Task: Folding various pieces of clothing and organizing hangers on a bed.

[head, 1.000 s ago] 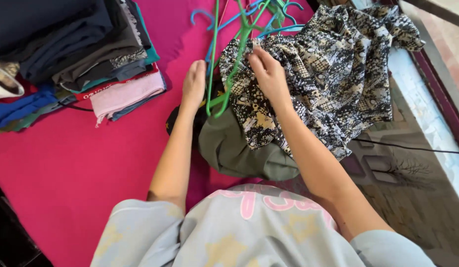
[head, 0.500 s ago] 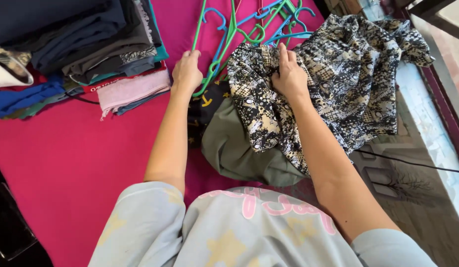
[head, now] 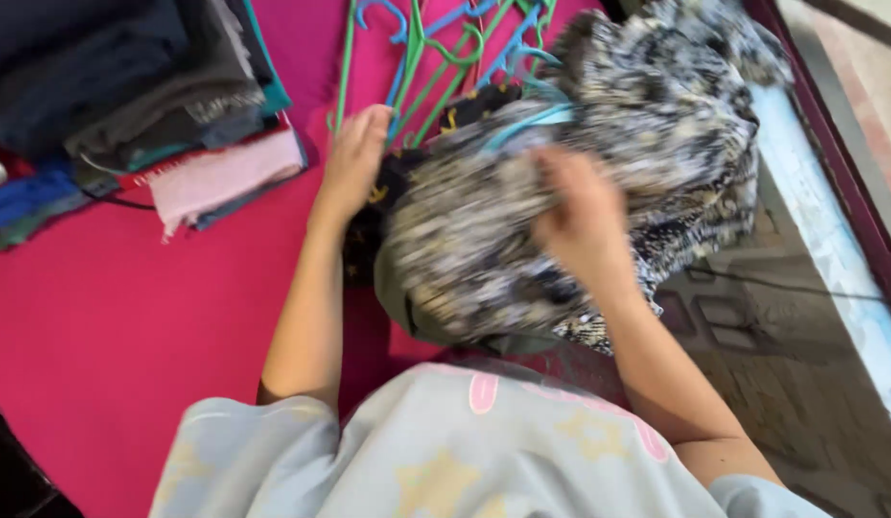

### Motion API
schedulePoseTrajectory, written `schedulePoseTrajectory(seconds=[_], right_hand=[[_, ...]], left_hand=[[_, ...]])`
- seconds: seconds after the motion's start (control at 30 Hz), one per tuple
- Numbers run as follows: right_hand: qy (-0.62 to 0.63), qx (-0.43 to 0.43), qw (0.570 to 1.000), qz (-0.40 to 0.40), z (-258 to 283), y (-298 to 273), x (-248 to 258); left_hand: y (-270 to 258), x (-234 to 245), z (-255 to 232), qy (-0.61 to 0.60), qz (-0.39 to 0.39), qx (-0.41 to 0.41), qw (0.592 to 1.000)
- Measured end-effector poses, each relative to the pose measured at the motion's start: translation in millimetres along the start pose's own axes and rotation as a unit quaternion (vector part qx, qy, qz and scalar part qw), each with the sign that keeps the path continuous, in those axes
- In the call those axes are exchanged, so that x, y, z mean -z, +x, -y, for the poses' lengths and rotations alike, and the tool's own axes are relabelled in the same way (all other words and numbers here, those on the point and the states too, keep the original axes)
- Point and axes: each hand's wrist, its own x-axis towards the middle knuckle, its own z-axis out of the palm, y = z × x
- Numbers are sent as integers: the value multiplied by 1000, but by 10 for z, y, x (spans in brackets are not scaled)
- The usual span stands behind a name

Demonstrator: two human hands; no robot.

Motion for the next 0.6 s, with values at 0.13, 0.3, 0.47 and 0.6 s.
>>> schedulePoseTrajectory(seconds=[0.13,0.3,0.47,0.6], right_hand=[[90,-27,972,213,289,-28,-102],[80,-62,979,177,-93,89,-535],[-51,169,983,49,-73,200,-714],[-41,36,976,211,95,210,-477]], left_hand=[[-364,392,-403,-312,205,-24,927],[-748,824,-825,-195,251,-21,948],[-1027,1073,-972,-157,266,-16,951],[-1284,1237,-844,-238,244,-37,939]])
